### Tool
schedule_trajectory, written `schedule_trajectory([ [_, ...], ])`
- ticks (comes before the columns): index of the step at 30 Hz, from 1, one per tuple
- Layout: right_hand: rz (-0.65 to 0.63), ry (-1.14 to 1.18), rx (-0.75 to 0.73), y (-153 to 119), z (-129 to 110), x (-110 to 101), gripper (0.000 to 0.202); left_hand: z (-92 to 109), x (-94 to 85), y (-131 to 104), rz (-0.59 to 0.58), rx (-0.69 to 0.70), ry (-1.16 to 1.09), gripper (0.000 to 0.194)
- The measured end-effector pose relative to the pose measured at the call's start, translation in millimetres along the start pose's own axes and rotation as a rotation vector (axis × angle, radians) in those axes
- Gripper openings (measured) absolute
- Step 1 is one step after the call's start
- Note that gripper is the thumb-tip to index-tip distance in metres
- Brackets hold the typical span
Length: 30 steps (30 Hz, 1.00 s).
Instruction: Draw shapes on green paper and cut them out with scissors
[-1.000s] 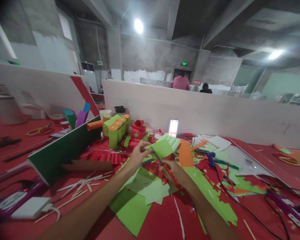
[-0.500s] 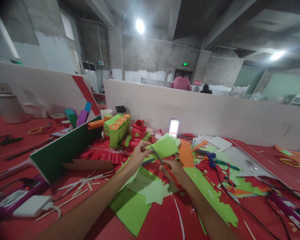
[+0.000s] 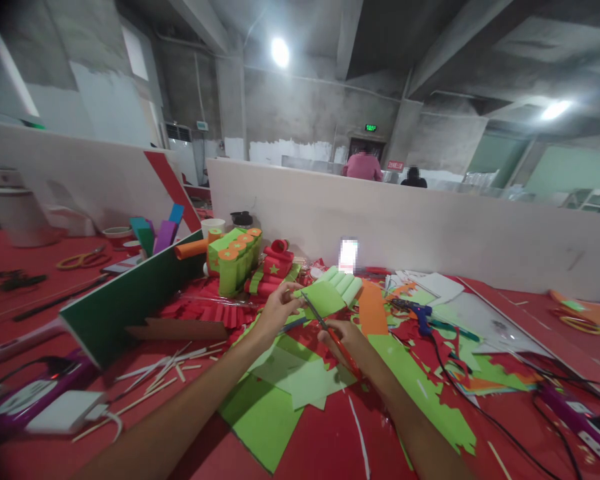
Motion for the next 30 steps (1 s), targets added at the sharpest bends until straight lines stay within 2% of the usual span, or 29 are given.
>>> schedule_trajectory([
  [3,0.020,0.001,0.000,1.2,2.2,-1.1,0.048,0.8,0.2,0.4,-0.006,0.001,0.003,0.022],
  [10,-0.033,0.003,0.010,1.7,2.3,-2.8,0.049,4.1,-1.1,1.6,0.018,0.089,0.052,0.022],
  [20,-0.067,0.131,0.052,-3.8,-1.3,1.9,0.054,-5.3,-0.1,3.2,-0.030,0.062,0.029,0.025],
  [30,-0.006,0.090,-0.014,-0.7,1.7,1.8,0.054,-9.2,-0.2,4.6,-0.029,0.068,0.028,0.026],
])
Point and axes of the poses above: each hand's wrist, its own y-axis towards the middle knuckle, its own x-axis out of the palm, z = x × y, the point moved 3 cm from there along y, towards the middle knuckle, and after that the axes turned 9 degrees about x, right-handed, at the moved point
